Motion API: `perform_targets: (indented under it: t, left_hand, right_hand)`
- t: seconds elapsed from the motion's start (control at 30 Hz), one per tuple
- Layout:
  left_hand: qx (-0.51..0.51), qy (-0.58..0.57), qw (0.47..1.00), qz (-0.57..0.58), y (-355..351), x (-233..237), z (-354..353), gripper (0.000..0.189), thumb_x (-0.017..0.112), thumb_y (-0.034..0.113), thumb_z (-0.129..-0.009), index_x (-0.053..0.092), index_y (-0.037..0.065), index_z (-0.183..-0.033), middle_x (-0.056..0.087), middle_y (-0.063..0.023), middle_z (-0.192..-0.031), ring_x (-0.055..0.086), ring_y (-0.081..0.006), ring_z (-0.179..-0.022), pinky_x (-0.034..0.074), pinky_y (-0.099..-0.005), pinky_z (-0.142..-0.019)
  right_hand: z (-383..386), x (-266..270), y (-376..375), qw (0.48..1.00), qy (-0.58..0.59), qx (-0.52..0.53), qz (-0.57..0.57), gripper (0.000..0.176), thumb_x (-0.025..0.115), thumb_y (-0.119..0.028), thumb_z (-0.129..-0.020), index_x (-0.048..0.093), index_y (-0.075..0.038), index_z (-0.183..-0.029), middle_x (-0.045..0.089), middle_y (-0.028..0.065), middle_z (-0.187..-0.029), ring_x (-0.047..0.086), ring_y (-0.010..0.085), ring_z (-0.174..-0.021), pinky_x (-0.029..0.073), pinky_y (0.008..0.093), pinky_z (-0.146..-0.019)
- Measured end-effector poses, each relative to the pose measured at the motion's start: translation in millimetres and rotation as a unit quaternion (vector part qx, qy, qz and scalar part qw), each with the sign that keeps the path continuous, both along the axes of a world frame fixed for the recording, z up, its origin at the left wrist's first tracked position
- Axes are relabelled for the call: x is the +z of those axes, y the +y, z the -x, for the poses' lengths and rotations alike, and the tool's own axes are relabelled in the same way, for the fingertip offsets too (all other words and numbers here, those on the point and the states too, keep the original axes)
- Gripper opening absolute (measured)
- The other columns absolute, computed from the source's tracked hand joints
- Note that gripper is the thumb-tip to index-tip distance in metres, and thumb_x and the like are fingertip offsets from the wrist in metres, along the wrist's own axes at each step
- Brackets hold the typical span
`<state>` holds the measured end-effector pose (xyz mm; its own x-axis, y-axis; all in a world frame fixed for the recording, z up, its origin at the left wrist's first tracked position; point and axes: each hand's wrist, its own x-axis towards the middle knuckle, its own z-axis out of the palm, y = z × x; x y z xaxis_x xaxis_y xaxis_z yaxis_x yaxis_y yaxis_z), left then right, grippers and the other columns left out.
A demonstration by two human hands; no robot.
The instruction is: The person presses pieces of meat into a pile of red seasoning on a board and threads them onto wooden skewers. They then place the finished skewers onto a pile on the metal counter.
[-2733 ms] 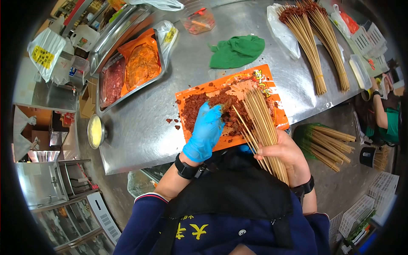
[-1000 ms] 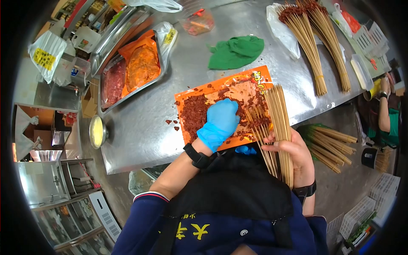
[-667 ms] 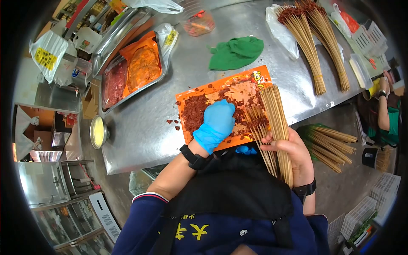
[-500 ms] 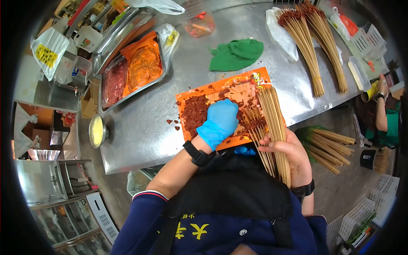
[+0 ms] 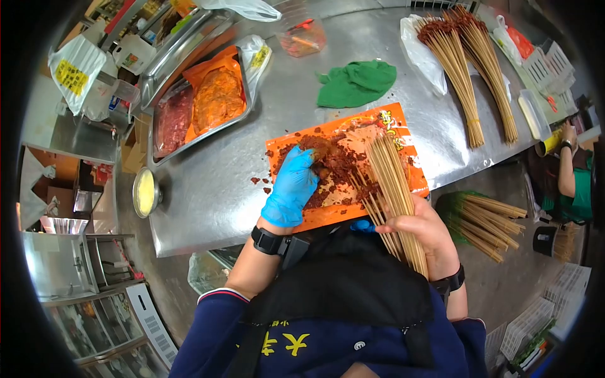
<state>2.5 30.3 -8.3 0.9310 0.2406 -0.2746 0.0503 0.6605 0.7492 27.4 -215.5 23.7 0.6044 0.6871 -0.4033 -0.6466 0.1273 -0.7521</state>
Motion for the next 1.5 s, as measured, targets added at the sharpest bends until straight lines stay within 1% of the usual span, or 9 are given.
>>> perform_targets:
  t: [0.13, 0.2, 0.27, 0.37, 0.47, 0.6, 0.67, 0.77, 1.5]
  left_hand:
    - [0.02, 0.083, 0.977, -0.196, -0.8, 0.8, -0.3, 0.025, 0.047, 0.007, -0.084, 0.057, 0.0, -0.106, 0.062, -0.0064, -0.092, 0.058, -0.0148, -0.079, 0.046, -0.0262, -0.07]
    - [-0.098, 0.028, 0.883, -0.457, 4.9, -4.8, -3.0, 0.023, 0.05, 0.007, -0.08, 0.059, -0.002, -0.099, 0.062, -0.0057, -0.086, 0.057, -0.0139, -0.074, 0.046, -0.0268, -0.068]
    - [-0.101, 0.049, 0.878, -0.465, -4.1, -12.6, -4.3, 0.025, 0.057, 0.01, -0.074, 0.061, -0.003, -0.095, 0.063, -0.011, -0.082, 0.058, -0.0202, -0.074, 0.046, -0.0308, -0.067]
    - [-0.131, 0.076, 0.589, -0.794, -27.4, -1.8, -7.8, 0.021, 0.062, 0.015, -0.068, 0.059, 0.0, -0.082, 0.056, -0.0218, -0.079, 0.056, -0.0381, -0.078, 0.046, -0.0436, -0.068]
    - [-0.12, 0.029, 0.563, -0.817, -30.3, -17.2, -16.1, 0.018, 0.064, 0.016, -0.07, 0.053, 0.001, -0.068, 0.056, -0.0193, -0.077, 0.056, -0.0377, -0.077, 0.047, -0.0462, -0.065]
    - [-0.119, 0.044, 0.579, -0.805, -22.5, -14.1, -18.4, 0.011, 0.06, 0.011, -0.071, 0.057, 0.0, -0.073, 0.06, -0.0156, -0.077, 0.058, -0.0309, -0.07, 0.047, -0.0414, -0.062]
    - [-0.122, 0.038, 0.899, -0.418, -3.2, -11.6, -16.5, 0.021, 0.053, 0.007, -0.073, 0.061, -0.002, -0.09, 0.063, -0.01, -0.088, 0.06, -0.02, -0.076, 0.048, -0.0319, -0.067]
    - [-0.045, 0.025, 0.975, -0.218, 2.8, 5.7, -6.2, 0.027, 0.045, 0.006, -0.083, 0.054, -0.002, -0.107, 0.061, -0.0084, -0.097, 0.06, -0.0166, -0.085, 0.05, -0.0295, -0.073]
    - [0.064, 0.023, 0.984, -0.162, -0.2, -24.4, -1.6, 0.031, 0.042, 0.007, -0.088, 0.045, -0.001, -0.118, 0.056, -0.0096, -0.111, 0.056, -0.0194, -0.098, 0.047, -0.0319, -0.083]
  right_hand:
    - [-2.1, -0.6, -2.5, 1.0, -0.008, 0.008, 0.025, 0.042, 0.054, 0.003, -0.069, 0.05, 0.004, -0.111, 0.058, 0.0065, -0.089, 0.059, 0.0139, -0.073, 0.051, 0.026, -0.068]
    - [-3.8, 3.5, -6.0, 0.999, -0.005, -0.005, 0.031, 0.043, 0.054, 0.003, -0.069, 0.05, 0.005, -0.111, 0.059, 0.0072, -0.09, 0.06, 0.014, -0.072, 0.051, 0.026, -0.068]
    - [-4.0, 4.5, -7.3, 0.999, -0.003, -0.022, 0.038, 0.043, 0.054, 0.003, -0.069, 0.049, 0.006, -0.112, 0.059, 0.008, -0.091, 0.06, 0.0141, -0.071, 0.051, 0.026, -0.068]
    - [-2.3, 4.2, -8.1, 0.998, 0.017, -0.052, 0.023, 0.043, 0.054, 0.004, -0.068, 0.049, 0.006, -0.111, 0.06, 0.008, -0.088, 0.06, 0.0135, -0.07, 0.05, 0.0254, -0.067]
    - [-2.0, 6.3, -8.1, 0.998, 0.011, -0.046, 0.038, 0.044, 0.055, 0.0, -0.066, 0.049, 0.006, -0.109, 0.054, 0.0056, -0.078, 0.059, 0.0149, -0.067, 0.053, 0.033, -0.071]
    - [-4.0, 3.3, -11.0, 0.999, 0.005, -0.041, 0.032, 0.038, 0.057, 0.002, -0.065, 0.052, 0.005, -0.102, 0.054, 0.0056, -0.076, 0.06, 0.0155, -0.066, 0.053, 0.0324, -0.07]
    - [-4.1, -2.7, -12.4, 0.999, 0.003, -0.034, 0.03, 0.034, 0.059, 0.002, -0.066, 0.052, 0.004, -0.099, 0.055, 0.005, -0.078, 0.059, 0.0145, -0.068, 0.052, 0.0289, -0.067]
    - [-3.3, -7.3, -6.5, 0.999, 0.008, -0.007, 0.031, 0.027, 0.062, 0.002, -0.068, 0.053, 0.001, -0.093, 0.056, 0.0046, -0.08, 0.059, 0.0134, -0.069, 0.051, 0.0257, -0.064]
    - [0.2, -2.7, 5.5, 0.998, 0.0, 0.021, 0.058, 0.017, 0.056, 0.001, -0.07, 0.053, 0.0, -0.086, 0.054, 0.0036, -0.074, 0.057, 0.0115, -0.061, 0.05, 0.0259, -0.059]
